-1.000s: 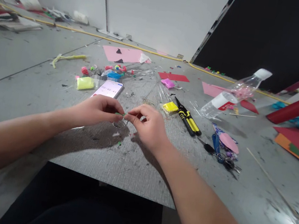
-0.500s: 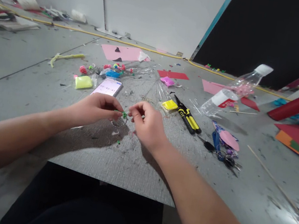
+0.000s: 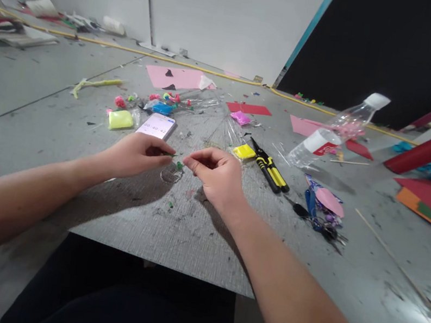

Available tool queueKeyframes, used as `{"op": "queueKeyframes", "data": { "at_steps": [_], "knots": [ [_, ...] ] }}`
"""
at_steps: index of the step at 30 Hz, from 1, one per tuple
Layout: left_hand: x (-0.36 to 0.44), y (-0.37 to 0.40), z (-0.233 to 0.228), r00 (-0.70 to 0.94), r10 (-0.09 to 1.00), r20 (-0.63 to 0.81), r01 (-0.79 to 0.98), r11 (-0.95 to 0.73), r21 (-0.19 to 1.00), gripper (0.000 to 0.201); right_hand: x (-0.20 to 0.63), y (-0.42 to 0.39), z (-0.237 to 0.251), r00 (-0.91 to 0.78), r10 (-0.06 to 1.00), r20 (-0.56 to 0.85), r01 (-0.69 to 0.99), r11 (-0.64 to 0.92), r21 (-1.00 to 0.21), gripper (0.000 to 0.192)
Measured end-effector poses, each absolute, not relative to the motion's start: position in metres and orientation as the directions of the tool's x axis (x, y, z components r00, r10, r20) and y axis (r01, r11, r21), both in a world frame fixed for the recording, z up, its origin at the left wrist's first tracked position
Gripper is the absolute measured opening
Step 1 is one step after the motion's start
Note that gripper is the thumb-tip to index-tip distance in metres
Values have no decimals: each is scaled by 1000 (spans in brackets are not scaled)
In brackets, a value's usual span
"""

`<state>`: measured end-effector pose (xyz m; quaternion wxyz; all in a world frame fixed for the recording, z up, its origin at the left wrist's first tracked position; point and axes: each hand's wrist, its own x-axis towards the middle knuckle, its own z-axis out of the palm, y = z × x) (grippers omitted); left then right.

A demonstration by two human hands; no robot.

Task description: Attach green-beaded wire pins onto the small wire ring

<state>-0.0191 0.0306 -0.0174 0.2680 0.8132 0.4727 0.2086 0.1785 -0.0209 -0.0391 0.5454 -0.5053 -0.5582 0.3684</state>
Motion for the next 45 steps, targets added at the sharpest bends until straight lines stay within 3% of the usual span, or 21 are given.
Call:
{"op": "queueKeyframes", "data": {
  "at_steps": [6, 15, 22, 25, 32, 39, 45],
  "knots": [
    [-18, 30, -16, 460, 883, 92, 658, -408, 633, 29, 179, -21, -41, 86, 976, 200, 188, 182, -965, 15],
    [-21, 33, -20, 469, 874, 123, 689, -450, 569, 30, 179, -16, -47, 72, 986, 152, 128, 142, -982, 16],
    [-21, 35, -23, 474, 869, 138, 592, -431, 681, 35, 179, -22, -38, 82, 971, 226, 249, 200, -948, 30],
    [-21, 35, -22, 490, 859, 150, 610, -461, 644, 28, 179, -21, -40, 83, 974, 209, 205, 189, -960, 34],
    [-19, 33, -17, 471, 874, 122, 631, -430, 645, 15, 179, -17, -42, 91, 973, 214, 172, 196, -965, 18],
    [-19, 33, -18, 438, 886, 152, 534, -393, 748, 12, 177, -18, -42, 87, 979, 185, 106, 175, -979, 26],
    [-20, 31, -23, 465, 879, 105, 486, -353, 799, 10, 179, -20, -41, 61, 978, 201, 182, 187, -965, 36]
  ]
}}
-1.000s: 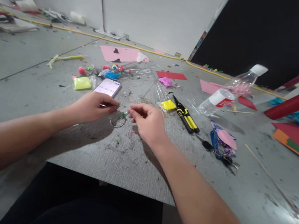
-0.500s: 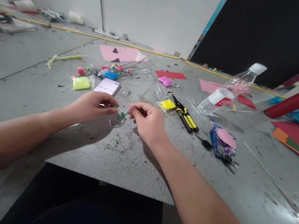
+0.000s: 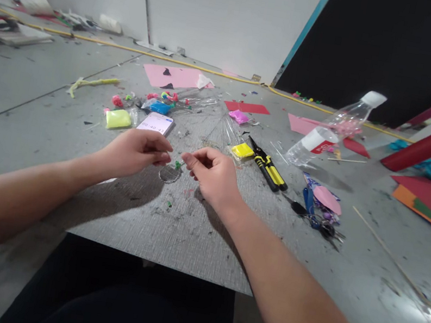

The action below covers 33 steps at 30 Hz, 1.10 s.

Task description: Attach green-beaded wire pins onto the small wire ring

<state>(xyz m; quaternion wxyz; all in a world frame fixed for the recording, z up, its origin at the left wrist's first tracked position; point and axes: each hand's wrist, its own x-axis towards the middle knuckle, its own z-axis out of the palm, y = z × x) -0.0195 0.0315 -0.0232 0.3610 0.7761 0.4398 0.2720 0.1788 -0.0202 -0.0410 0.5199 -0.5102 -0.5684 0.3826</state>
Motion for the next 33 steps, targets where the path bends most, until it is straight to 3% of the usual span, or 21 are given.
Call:
{"op": "queueKeyframes", "data": {
  "at_steps": [3, 9, 12, 16, 20, 27, 30, 33],
  "knots": [
    [-21, 31, -24, 453, 887, 87, 593, -373, 714, 17, 180, -19, -44, 39, 981, 192, 174, 183, -968, 36],
    [-20, 35, -25, 443, 871, 213, 718, -487, 496, 35, 178, -15, -50, 43, 987, 155, 158, 147, -977, 18],
    [-19, 36, -26, 527, 824, 205, 700, -559, 444, 29, 177, -18, -48, 18, 990, 143, 157, 139, -978, 22],
    [-18, 34, -25, 501, 843, 195, 702, -527, 479, 23, 176, -23, -44, 8, 991, 135, 170, 131, -977, 29],
    [-18, 33, -23, 468, 857, 216, 712, -510, 483, 20, 176, -22, -46, 14, 982, 190, 229, 181, -956, 21],
    [-19, 36, -27, 506, 846, 169, 722, -523, 454, 31, 176, -20, -50, 12, 975, 221, 247, 211, -946, 16],
    [-19, 34, -24, 447, 858, 254, 676, -510, 532, 29, 175, -23, -49, 20, 981, 195, 179, 188, -966, 14],
    [-18, 28, -16, 410, 876, 255, 532, -457, 713, 18, 174, -26, -46, 26, 971, 236, 180, 228, -957, 13]
  ]
}}
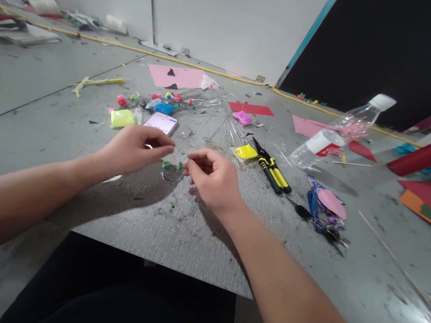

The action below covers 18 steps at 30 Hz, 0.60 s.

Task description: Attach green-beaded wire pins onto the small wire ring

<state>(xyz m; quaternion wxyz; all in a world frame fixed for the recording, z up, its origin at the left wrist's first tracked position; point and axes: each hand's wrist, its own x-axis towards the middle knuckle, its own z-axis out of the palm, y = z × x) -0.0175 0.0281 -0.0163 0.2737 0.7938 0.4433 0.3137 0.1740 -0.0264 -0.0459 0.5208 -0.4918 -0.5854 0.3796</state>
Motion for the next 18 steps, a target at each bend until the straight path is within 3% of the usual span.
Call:
{"op": "queueKeyframes", "data": {
  "at_steps": [3, 5, 8, 11, 18],
  "knots": [
    [-17, 20, -10, 473, 873, 121, 386, -329, 862, 11, 174, -31, -41, -36, 896, 443, 310, 431, -847, 8],
    [-17, 16, -7, 537, 843, 30, 327, -241, 914, 9, 173, -35, -37, -116, 795, 595, 399, 586, -705, 3],
    [-18, 13, -7, 606, 794, -44, 265, -150, 953, 8, 171, -39, -32, -207, 683, 701, 443, 704, -555, 6],
    [-18, 13, -7, 628, 776, -56, 218, -105, 970, 11, 170, -40, -31, -240, 644, 726, 430, 742, -515, 10],
    [-17, 13, -8, 618, 783, -75, 190, -56, 980, 11, 171, -41, -33, -227, 655, 721, 396, 738, -546, 15]
  ]
}}
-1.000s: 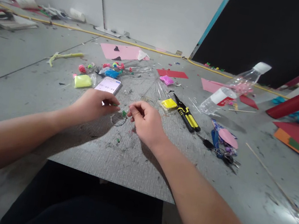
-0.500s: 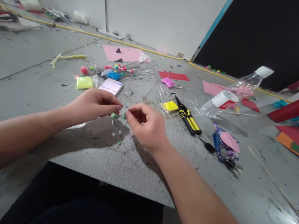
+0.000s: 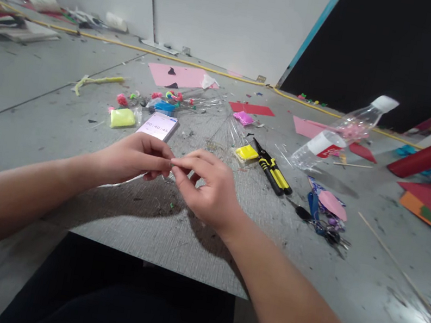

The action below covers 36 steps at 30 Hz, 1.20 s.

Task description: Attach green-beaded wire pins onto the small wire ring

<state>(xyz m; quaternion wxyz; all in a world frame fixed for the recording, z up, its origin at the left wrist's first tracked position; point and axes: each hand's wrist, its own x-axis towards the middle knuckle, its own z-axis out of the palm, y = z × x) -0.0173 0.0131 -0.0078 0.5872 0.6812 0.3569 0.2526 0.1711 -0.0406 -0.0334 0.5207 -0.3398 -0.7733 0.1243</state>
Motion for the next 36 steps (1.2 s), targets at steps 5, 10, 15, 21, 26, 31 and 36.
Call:
{"op": "queueKeyframes", "data": {
  "at_steps": [5, 10, 15, 21, 26, 31, 36],
  "knots": [
    [-17, 13, -8, 636, 768, -74, 202, -74, 977, 8, 171, -41, -32, -235, 703, 671, 435, 693, -575, 9],
    [-19, 14, -6, 670, 740, -60, 153, -59, 986, 8, 172, -40, -33, -217, 707, 673, 502, 672, -544, 12],
    [-19, 16, -8, 620, 782, -63, 136, -28, 990, 11, 173, -38, -36, -197, 695, 691, 517, 673, -529, 11],
    [-17, 16, -7, 617, 781, -99, 141, 13, 990, 11, 173, -39, -38, -205, 664, 719, 514, 699, -498, 8],
    [-17, 16, -7, 615, 783, -92, 168, -17, 986, 9, 172, -39, -36, -224, 673, 705, 520, 694, -497, 10],
    [-17, 17, -8, 630, 775, -50, 176, -79, 981, 10, 172, -39, -36, -225, 658, 718, 521, 704, -482, 10],
    [-18, 17, -9, 625, 779, -55, 169, -66, 983, 13, 173, -39, -36, -216, 649, 730, 541, 702, -463, 9]
  ]
}}
